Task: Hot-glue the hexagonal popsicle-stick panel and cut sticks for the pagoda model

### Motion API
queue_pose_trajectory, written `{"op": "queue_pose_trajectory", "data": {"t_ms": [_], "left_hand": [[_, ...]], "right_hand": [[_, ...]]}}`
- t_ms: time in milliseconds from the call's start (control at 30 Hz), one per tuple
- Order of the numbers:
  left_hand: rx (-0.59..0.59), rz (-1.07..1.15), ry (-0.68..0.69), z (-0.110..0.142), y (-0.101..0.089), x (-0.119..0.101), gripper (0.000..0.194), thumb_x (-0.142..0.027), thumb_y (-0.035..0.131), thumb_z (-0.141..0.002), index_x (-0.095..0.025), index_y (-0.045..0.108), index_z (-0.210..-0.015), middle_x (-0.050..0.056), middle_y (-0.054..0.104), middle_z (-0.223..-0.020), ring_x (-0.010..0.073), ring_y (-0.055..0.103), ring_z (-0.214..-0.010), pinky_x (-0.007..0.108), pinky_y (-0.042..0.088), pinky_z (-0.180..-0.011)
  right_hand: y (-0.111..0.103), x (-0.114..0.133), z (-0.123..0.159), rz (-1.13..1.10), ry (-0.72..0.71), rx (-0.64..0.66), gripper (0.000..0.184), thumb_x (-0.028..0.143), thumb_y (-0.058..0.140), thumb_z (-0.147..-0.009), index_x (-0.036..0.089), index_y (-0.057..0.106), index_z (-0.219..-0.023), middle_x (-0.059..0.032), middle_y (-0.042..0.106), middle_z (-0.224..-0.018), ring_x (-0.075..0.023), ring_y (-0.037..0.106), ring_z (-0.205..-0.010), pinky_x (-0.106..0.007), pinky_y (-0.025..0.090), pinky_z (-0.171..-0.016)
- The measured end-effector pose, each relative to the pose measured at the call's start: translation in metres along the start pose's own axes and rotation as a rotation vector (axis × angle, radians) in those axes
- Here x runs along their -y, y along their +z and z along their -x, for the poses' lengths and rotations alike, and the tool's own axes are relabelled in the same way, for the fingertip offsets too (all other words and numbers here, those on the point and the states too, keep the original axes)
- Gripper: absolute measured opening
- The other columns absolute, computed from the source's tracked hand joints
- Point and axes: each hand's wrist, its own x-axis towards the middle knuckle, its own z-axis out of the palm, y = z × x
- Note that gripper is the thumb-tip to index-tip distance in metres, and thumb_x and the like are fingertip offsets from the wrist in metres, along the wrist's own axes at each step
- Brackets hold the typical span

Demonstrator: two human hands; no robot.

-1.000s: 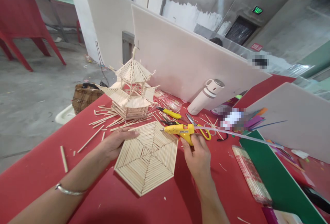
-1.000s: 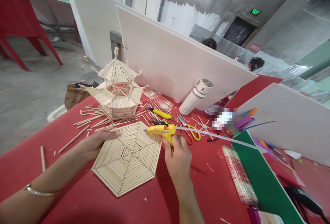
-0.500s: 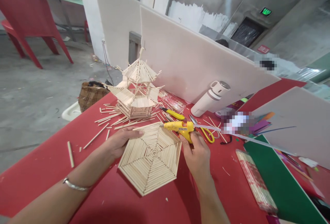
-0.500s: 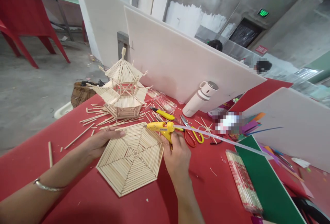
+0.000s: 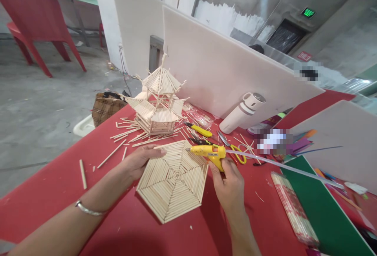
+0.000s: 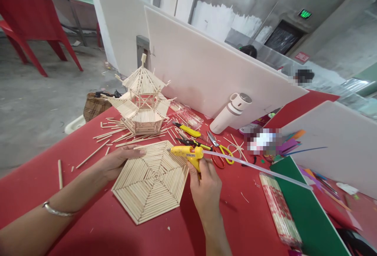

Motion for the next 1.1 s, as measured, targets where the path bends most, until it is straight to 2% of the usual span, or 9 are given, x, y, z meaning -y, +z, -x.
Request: {"op": "queue_pose_trajectory", "data": {"t_ms": [233, 400, 600, 767, 967, 1100], "left_hand": [[0.049, -0.009, -0.015, -0.001, 0.003, 0.000, 0.012, -0.008, 0.076, -0.070, -0.007, 0.071, -0.081, 0.017, 0.078, -0.080, 0.0259, 0.074, -0.066, 0.036, 0.061, -0.067], [0.029, 0.013, -0.002, -0.002, 0.002, 0.001, 0.011, -0.005, 0.076, -0.069, -0.008, 0.071, -0.079, 0.015, 0.078, -0.077, 0.0242, 0.073, -0.063, 0.036, 0.061, -0.068], [0.030, 0.003, -0.002, -0.002, 0.003, 0.005, 0.013, -0.006, 0.078, -0.067, -0.008, 0.070, -0.077, 0.015, 0.078, -0.078, 0.0239, 0.074, -0.064, 0.035, 0.061, -0.068], [0.061, -0.017, -0.028, -0.002, 0.004, 0.009, 0.023, -0.011, 0.081, -0.066, -0.007, 0.073, -0.087, 0.018, 0.078, -0.084, 0.0279, 0.075, -0.072, 0.037, 0.062, -0.071], [0.035, -0.045, -0.017, -0.002, 0.004, 0.010, 0.016, -0.010, 0.080, -0.067, -0.006, 0.075, -0.081, 0.018, 0.078, -0.080, 0.0255, 0.075, -0.066, 0.035, 0.062, -0.071], [0.114, -0.073, 0.014, 0.001, 0.006, 0.009, 0.025, -0.007, 0.081, -0.064, -0.007, 0.076, -0.088, 0.017, 0.079, -0.083, 0.0265, 0.075, -0.068, 0.037, 0.062, -0.071]], "right_hand": [[0.001, 0.007, 0.006, -0.047, 0.007, 0.011, 0.031, 0.044, 0.052, -0.098, 0.017, 0.065, -0.104, -0.0119, 0.068, -0.093, -0.0231, 0.064, -0.086, -0.031, 0.051, -0.071], [0.006, 0.016, 0.007, -0.116, -0.012, 0.055, 0.027, 0.040, 0.054, -0.097, 0.017, 0.065, -0.106, -0.0124, 0.068, -0.095, -0.0220, 0.066, -0.088, -0.029, 0.052, -0.069], [0.014, 0.023, 0.004, -0.105, 0.011, 0.018, 0.030, 0.043, 0.052, -0.098, 0.016, 0.065, -0.104, -0.0123, 0.069, -0.093, -0.0225, 0.064, -0.084, -0.031, 0.051, -0.071], [0.021, 0.025, 0.000, -0.074, 0.050, 0.026, 0.034, 0.046, 0.050, -0.098, 0.016, 0.066, -0.097, -0.0121, 0.069, -0.090, -0.0226, 0.063, -0.080, -0.032, 0.048, -0.069], [0.027, 0.025, 0.001, -0.076, 0.053, 0.029, 0.038, 0.048, 0.048, -0.098, 0.014, 0.066, -0.099, -0.0124, 0.069, -0.089, -0.0233, 0.062, -0.081, -0.032, 0.046, -0.068], [0.027, 0.022, -0.002, -0.079, 0.076, 0.047, 0.039, 0.049, 0.046, -0.099, 0.016, 0.066, -0.100, -0.0113, 0.069, -0.089, -0.0226, 0.062, -0.080, -0.032, 0.046, -0.068]]}}
